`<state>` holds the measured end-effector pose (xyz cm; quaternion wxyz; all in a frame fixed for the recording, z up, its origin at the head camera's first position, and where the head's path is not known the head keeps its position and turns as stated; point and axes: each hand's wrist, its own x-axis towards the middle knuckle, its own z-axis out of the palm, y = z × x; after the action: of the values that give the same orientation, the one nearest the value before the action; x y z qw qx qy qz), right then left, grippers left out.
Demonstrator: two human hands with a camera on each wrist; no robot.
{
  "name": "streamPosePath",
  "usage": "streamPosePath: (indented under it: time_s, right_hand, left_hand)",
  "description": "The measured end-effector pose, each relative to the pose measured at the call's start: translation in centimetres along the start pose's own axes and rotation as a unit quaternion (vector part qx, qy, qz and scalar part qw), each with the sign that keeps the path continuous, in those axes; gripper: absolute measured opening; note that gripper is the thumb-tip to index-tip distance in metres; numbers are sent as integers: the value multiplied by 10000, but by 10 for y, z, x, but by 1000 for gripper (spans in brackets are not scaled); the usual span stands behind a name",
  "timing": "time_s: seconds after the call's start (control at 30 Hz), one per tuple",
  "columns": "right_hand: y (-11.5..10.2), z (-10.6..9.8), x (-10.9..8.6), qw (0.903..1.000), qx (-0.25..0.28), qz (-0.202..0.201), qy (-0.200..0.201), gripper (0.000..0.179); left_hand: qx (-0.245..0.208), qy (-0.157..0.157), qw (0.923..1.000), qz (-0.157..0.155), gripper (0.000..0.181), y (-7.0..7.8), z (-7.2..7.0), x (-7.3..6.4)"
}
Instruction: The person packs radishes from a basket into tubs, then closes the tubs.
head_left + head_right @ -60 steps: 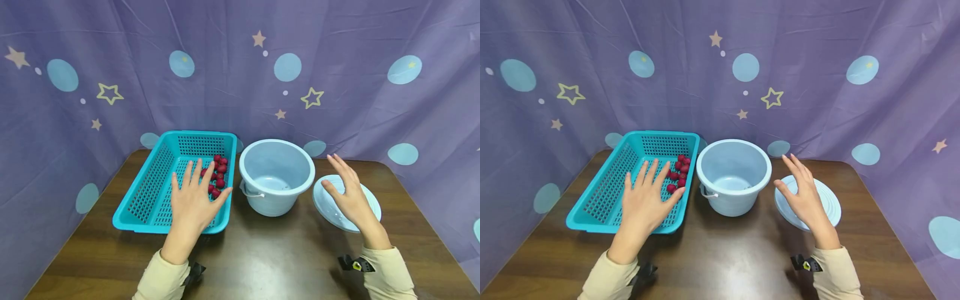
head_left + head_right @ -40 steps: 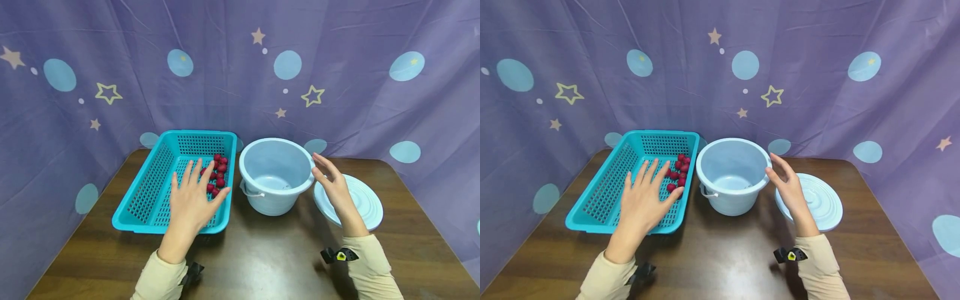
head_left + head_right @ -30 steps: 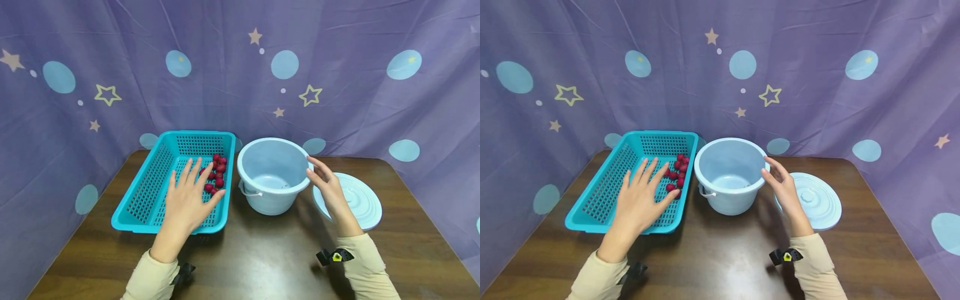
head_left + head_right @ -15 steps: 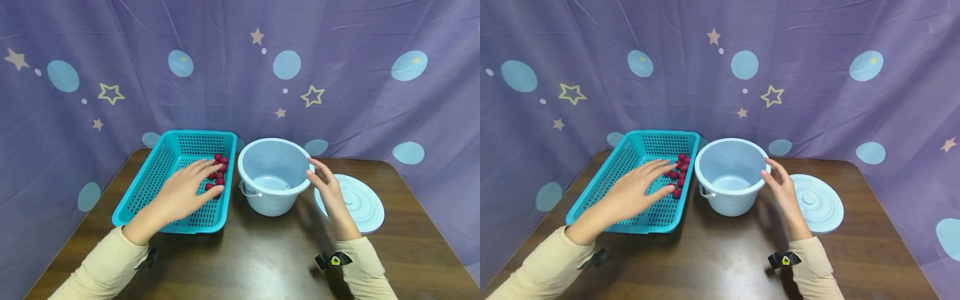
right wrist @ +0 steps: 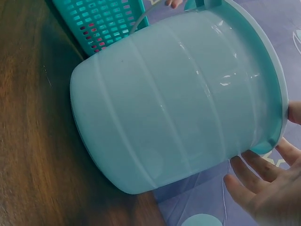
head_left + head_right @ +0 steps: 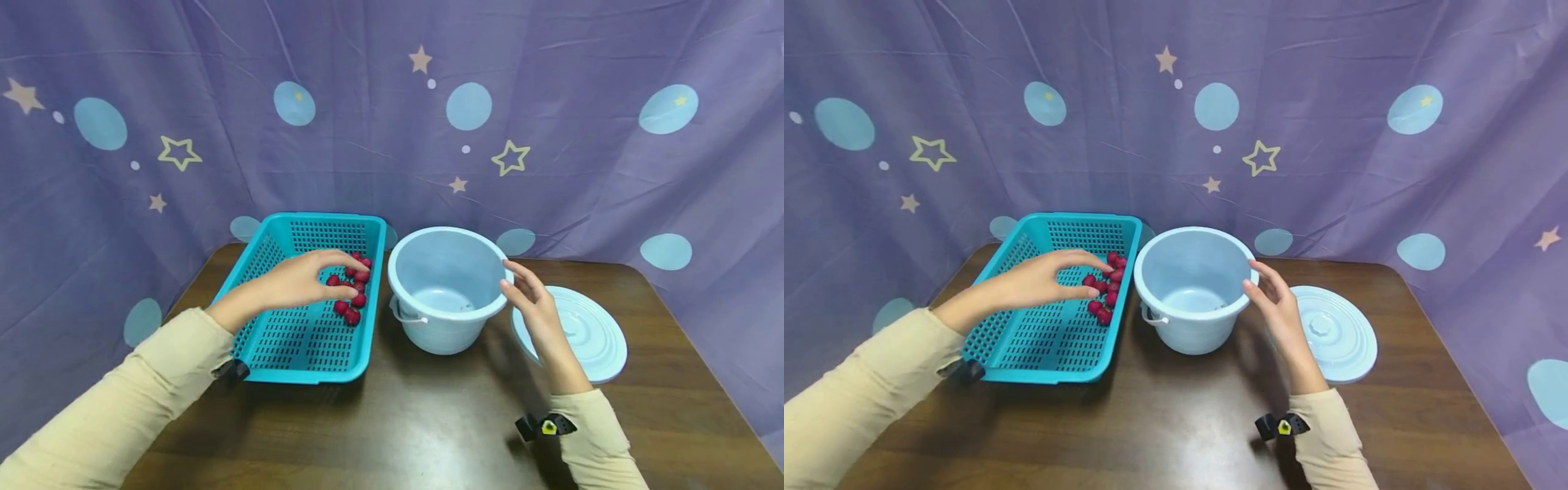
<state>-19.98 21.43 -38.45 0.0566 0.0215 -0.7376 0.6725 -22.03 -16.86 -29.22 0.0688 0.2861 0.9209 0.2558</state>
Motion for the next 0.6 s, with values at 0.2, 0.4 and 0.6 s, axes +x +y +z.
streamPosePath:
  time_s: [0.2,0.4,0.6]
  right_hand:
    - [1,-2,-1,9999,16,21,-99,52]
    - [2,-2,0,9999,22,28,-116,52]
    - [2,-2,2,9999,5,-52,-101,51]
  left_hand:
    - [-760,-606,9948,299,41,-21,5,18]
    - [-672,-945,9932,-67,31,-37,18,34]
    - [-382,-1207,9915,-295,27,-56,29,45]
